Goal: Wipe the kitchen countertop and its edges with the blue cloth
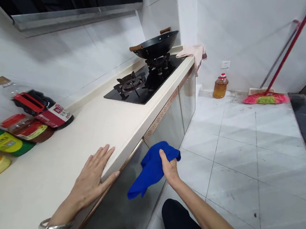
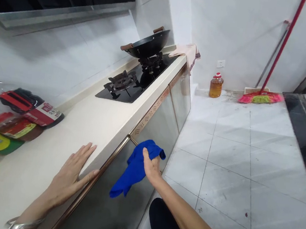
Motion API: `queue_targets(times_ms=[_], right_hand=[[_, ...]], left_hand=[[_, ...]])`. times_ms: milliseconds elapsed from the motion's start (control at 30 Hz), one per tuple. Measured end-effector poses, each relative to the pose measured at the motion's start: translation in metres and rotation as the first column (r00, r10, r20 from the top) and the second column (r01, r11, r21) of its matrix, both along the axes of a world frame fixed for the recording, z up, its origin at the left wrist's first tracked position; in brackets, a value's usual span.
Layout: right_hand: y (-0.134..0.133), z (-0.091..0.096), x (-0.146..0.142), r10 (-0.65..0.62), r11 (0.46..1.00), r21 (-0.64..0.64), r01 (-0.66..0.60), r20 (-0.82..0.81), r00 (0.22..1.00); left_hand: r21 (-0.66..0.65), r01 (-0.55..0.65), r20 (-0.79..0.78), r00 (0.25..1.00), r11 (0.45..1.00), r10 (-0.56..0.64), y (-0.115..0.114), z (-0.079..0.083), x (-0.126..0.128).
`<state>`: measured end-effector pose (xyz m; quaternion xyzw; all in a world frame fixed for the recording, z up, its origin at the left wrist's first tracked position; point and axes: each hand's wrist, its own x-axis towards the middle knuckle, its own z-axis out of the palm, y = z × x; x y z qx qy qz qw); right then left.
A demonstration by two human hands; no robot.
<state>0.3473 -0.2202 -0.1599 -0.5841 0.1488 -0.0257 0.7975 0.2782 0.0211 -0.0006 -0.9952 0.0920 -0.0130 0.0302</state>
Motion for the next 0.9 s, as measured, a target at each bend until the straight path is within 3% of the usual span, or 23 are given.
queue_targets(times_ms=[167, 300, 400, 500, 633, 767, 833, 900], right_hand=[[0.06, 0.021, 0.013, 0.096, 0.994, 0.043, -0.099, 0.077, 0.992], [0.098, 0.017, 0.013, 0.02, 1.0, 0.016, -0.022, 0.108, 0.994], [0.105, 0.011, 0.007, 0.02, 1.0, 0.014, -0.023, 0.155, 0.988], [0.109, -0.001, -0.012, 0.096, 0.994, -0.067, -0.086, 0.172, 0.98], [0.126, -0.025, -0.064, 0.285, 0.945, -0.195, -0.263, 0.1, 0.953], [0.126, -0.039, -0.109, 0.425, 0.892, -0.272, -0.361, 0.233, 0.875], [0.122, -0.04, -0.114, 0.483, 0.854, -0.371, -0.364, 0.308, 0.82], [0.119, -0.039, -0.107, 0.483, 0.835, -0.45, -0.315, 0.328, 0.812]], left_hand=[[-0.007, 0.007, 0.019, 1.0, 1.0, -0.007, 0.002, 0.001, 0.002], [-0.011, 0.025, 0.041, 0.999, 1.0, -0.025, -0.001, 0.001, 0.002], [-0.017, 0.035, 0.037, 0.999, 0.999, -0.035, -0.002, 0.002, 0.003], [-0.029, 0.034, 0.042, 0.999, 0.999, -0.033, -0.001, 0.003, 0.004], [-0.045, 0.048, 0.06, 0.997, 0.998, -0.045, 0.0, 0.004, 0.006], [-0.082, 0.032, 0.048, 0.998, 0.996, -0.028, -0.003, 0.006, 0.006], [-0.09, 0.017, 0.034, 0.999, 0.996, -0.014, -0.003, 0.006, 0.006], [-0.091, 0.0, 0.026, 1.0, 0.996, 0.002, -0.003, 0.006, 0.006]])
